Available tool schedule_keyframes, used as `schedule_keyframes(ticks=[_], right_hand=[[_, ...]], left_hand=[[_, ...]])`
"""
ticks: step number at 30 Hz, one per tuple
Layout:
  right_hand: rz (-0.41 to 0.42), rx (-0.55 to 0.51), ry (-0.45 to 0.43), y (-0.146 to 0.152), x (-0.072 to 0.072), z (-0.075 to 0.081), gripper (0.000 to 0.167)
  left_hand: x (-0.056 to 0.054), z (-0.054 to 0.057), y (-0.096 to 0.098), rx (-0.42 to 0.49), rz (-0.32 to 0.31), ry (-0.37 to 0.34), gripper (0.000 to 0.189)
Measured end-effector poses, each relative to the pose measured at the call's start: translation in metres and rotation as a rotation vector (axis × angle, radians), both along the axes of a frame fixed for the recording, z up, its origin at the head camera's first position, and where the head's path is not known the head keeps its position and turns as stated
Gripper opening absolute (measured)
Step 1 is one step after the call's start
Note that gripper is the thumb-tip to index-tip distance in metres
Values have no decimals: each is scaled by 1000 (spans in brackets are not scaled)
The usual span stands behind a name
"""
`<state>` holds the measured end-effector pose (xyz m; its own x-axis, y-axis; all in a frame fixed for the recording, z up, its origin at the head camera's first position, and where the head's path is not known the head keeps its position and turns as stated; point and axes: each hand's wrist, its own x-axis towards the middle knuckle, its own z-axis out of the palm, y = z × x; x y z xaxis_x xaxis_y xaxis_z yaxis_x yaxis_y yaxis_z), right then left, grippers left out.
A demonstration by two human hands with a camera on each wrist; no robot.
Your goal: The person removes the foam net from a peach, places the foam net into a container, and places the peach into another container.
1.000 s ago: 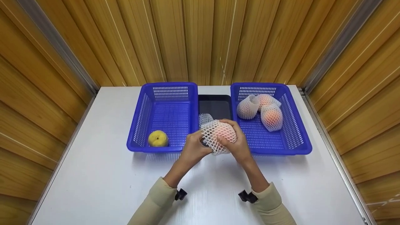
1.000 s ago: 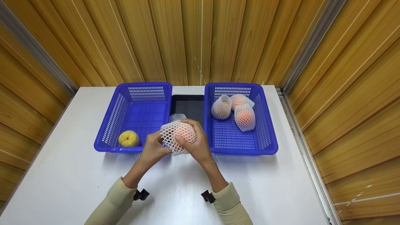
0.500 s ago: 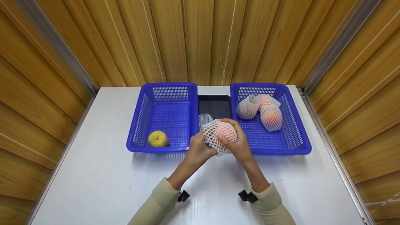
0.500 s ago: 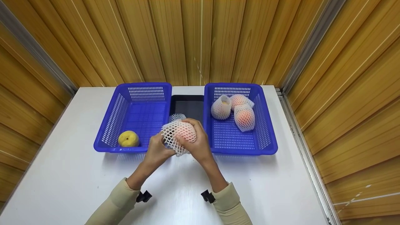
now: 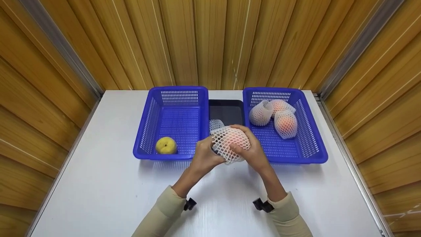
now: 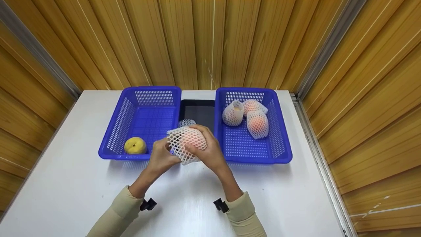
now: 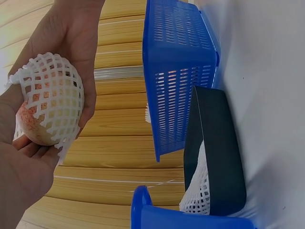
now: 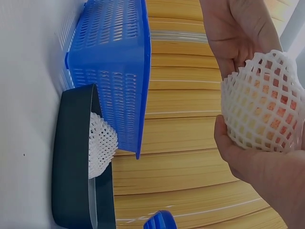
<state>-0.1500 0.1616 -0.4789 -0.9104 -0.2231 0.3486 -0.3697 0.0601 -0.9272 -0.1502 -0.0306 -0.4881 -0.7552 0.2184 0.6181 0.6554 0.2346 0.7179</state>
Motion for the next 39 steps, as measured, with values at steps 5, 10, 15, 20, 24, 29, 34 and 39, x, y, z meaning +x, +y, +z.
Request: schedule_keyframes(ticks=[5,10,15,20,24,29,34,39], right_hand=[[28,-4,-27,4,1,-1,57],[41,-5,-33,8,3,-1,55],[40,-13,-29,11,4,-1,53],[40,-23,-25,13,5,0,53],[31,-42,-33,15,6,1,49],[-24,-101,-77,17,6,3,39],[-62,-215,-148,20,4,1,32],[-149,-226,-162,25,2,-1,29]], left_hand=[[0,3,-3,-13,-27,-7,56],[0,4,-7,-35,-33,1,55],[-1,7,-8,-34,-51,-20,56],[-3,8,-9,5,-94,-54,58],[-3,11,-12,88,-164,-124,60],[-3,15,-20,157,-172,-209,68],[-5,16,-30,163,-147,-213,73],[-10,17,-40,175,-124,-170,75]])
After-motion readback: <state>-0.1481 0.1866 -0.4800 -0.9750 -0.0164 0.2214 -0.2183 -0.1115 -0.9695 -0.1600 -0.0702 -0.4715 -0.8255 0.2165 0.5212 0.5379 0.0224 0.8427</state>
